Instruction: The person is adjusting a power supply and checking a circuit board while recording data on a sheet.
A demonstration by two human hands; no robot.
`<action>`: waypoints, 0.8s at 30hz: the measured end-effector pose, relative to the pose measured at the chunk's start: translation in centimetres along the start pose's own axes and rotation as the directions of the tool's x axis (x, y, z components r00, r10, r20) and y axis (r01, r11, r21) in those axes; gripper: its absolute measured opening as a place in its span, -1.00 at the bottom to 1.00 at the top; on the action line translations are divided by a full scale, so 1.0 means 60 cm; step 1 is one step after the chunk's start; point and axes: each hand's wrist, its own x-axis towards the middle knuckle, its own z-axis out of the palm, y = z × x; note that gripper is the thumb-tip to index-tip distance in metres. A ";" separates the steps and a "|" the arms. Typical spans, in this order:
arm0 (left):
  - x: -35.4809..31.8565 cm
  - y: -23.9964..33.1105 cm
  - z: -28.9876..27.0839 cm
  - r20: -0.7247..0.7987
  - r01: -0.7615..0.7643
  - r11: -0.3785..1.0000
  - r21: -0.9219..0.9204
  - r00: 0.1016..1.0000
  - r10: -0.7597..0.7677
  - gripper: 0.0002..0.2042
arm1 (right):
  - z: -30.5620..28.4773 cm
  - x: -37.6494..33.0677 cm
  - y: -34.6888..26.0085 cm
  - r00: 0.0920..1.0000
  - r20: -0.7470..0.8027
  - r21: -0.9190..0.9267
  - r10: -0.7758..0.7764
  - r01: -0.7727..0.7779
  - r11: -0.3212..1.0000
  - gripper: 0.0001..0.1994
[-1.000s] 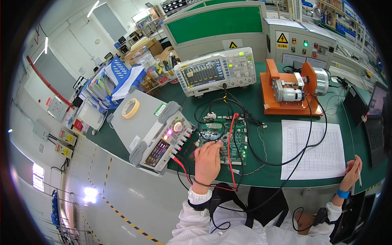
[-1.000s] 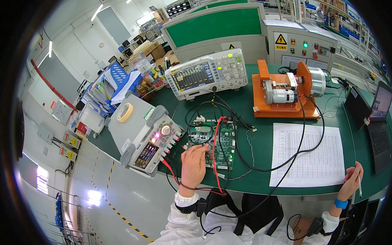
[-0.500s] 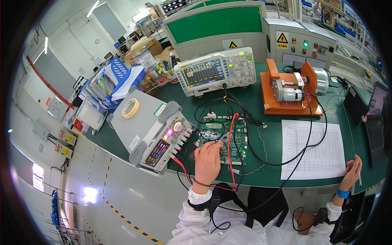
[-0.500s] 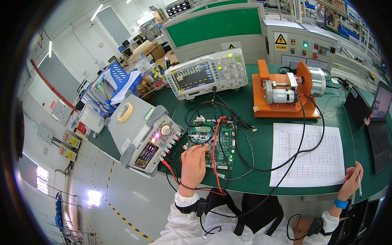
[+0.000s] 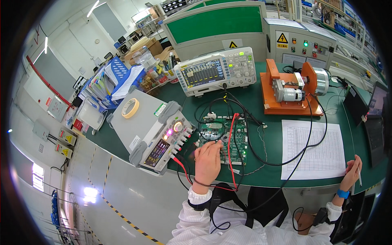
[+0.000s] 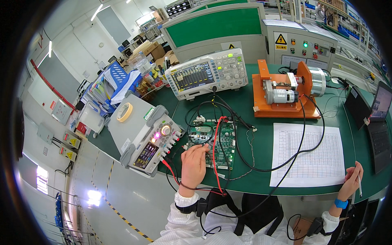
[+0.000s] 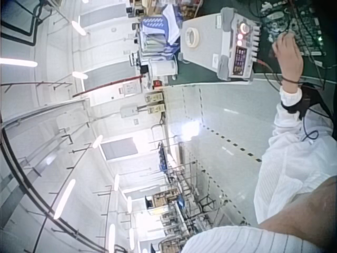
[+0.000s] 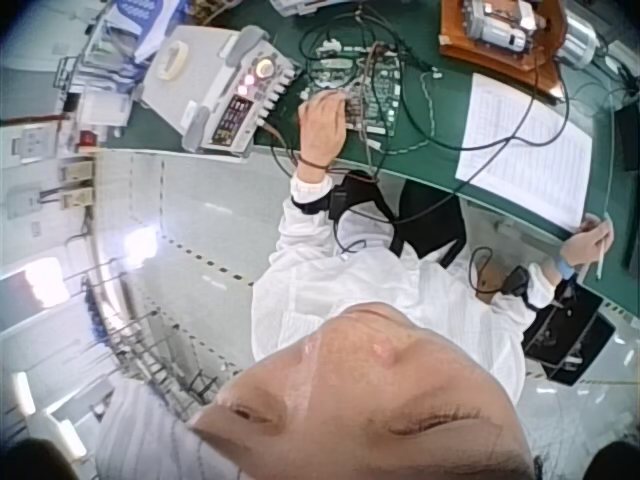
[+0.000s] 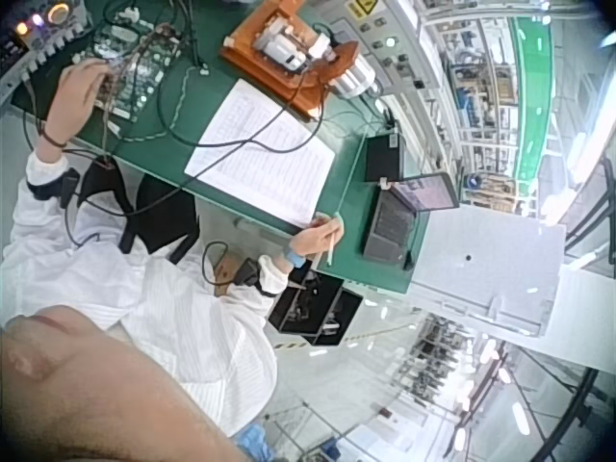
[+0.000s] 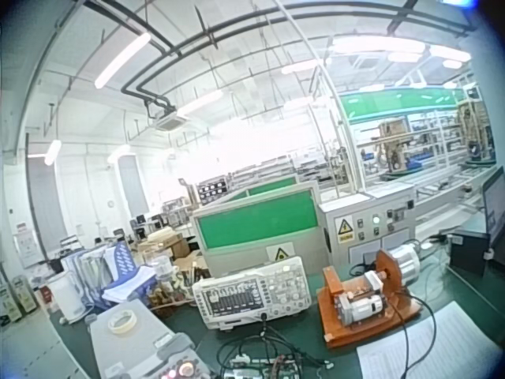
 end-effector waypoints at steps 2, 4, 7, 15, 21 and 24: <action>0.001 0.001 -0.001 0.002 0.005 1.000 -0.010 1.000 -0.005 -0.81 | 0.000 0.000 -0.001 1.000 -0.002 0.000 0.004 -0.004 1.000 -0.69; 0.001 0.002 0.001 0.006 0.007 1.000 -0.026 1.000 -0.006 -0.81 | -0.005 0.000 -0.002 1.000 0.001 -0.002 -0.005 0.005 1.000 -0.68; 0.001 -0.001 0.006 0.019 -0.001 1.000 -0.022 1.000 0.002 -0.81 | 0.003 -0.001 -0.007 0.999 0.038 0.000 -0.005 0.005 1.000 -0.66; -0.006 -0.002 0.002 -0.006 -0.020 0.999 0.035 1.000 0.020 -0.81 | 0.022 0.015 -0.041 0.943 0.332 0.004 -0.004 0.003 1.000 -0.65; 0.010 0.007 0.031 0.039 -0.096 0.991 0.092 0.995 0.092 -0.88 | 0.005 0.021 -0.056 0.879 0.477 -0.082 -0.007 0.053 0.995 -0.65; 0.015 0.003 0.005 0.029 -0.072 0.996 -0.055 0.997 0.074 -0.87 | 0.040 0.013 -0.090 0.850 0.524 -0.210 0.053 0.069 0.975 -0.58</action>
